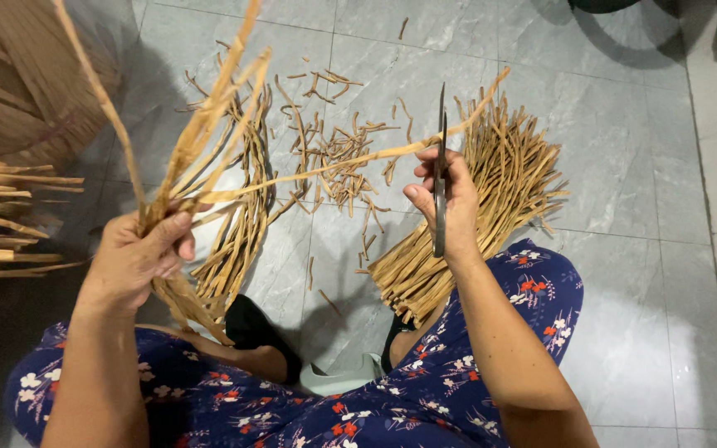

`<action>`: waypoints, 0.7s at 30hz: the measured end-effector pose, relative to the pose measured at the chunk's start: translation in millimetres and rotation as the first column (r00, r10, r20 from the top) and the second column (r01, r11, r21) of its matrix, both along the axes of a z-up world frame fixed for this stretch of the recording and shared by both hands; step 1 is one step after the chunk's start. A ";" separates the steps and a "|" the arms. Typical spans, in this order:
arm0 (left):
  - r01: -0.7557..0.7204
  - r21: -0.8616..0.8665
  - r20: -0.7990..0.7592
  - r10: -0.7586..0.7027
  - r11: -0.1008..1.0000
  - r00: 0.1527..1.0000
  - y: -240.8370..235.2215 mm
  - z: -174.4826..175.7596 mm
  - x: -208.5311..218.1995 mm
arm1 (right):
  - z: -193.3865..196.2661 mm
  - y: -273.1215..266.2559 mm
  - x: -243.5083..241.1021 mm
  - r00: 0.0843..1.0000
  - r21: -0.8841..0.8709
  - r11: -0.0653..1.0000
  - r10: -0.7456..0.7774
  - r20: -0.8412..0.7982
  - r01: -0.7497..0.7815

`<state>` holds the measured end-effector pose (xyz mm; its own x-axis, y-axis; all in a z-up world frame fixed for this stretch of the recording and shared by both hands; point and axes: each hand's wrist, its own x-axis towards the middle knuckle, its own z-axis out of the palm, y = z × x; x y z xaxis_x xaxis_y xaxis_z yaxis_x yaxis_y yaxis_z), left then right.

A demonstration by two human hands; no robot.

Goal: The person sits on a tiled floor and uses shears to cut long, thin dried sticks into shorter pieces. They hold bundles of sticks in one hand and repeatedly snip them, dropping the cut pieces onto the floor.

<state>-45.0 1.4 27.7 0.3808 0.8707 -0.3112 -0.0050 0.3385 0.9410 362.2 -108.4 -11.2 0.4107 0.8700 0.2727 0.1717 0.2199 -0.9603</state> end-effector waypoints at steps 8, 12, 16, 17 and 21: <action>-0.082 0.058 0.017 0.082 0.995 0.997 -1.1 10.5 -7.0 | 9.5 -3.4 8.7 0.993 -0.036 0.996 -0.084 0.080 0.087; -0.091 0.094 -0.003 0.092 0.991 0.996 -3.6 16.8 -8.0 | 14.4 -5.6 6.3 0.987 -0.059 0.992 -0.099 0.125 0.107; -0.128 0.085 -0.043 0.132 0.988 0.990 -4.1 22.0 -7.0 | 18.7 -5.6 4.4 0.979 -0.065 0.990 -0.110 0.170 0.123; -0.140 0.084 -0.057 0.145 0.987 0.988 -4.4 22.7 -7.2 | 19.4 -5.7 4.6 0.976 -0.054 0.989 -0.123 0.181 0.135; -0.179 0.083 -0.050 0.183 0.980 0.982 -4.2 24.1 -9.7 | 21.1 -6.3 7.9 0.968 -0.048 0.985 -0.155 0.197 0.167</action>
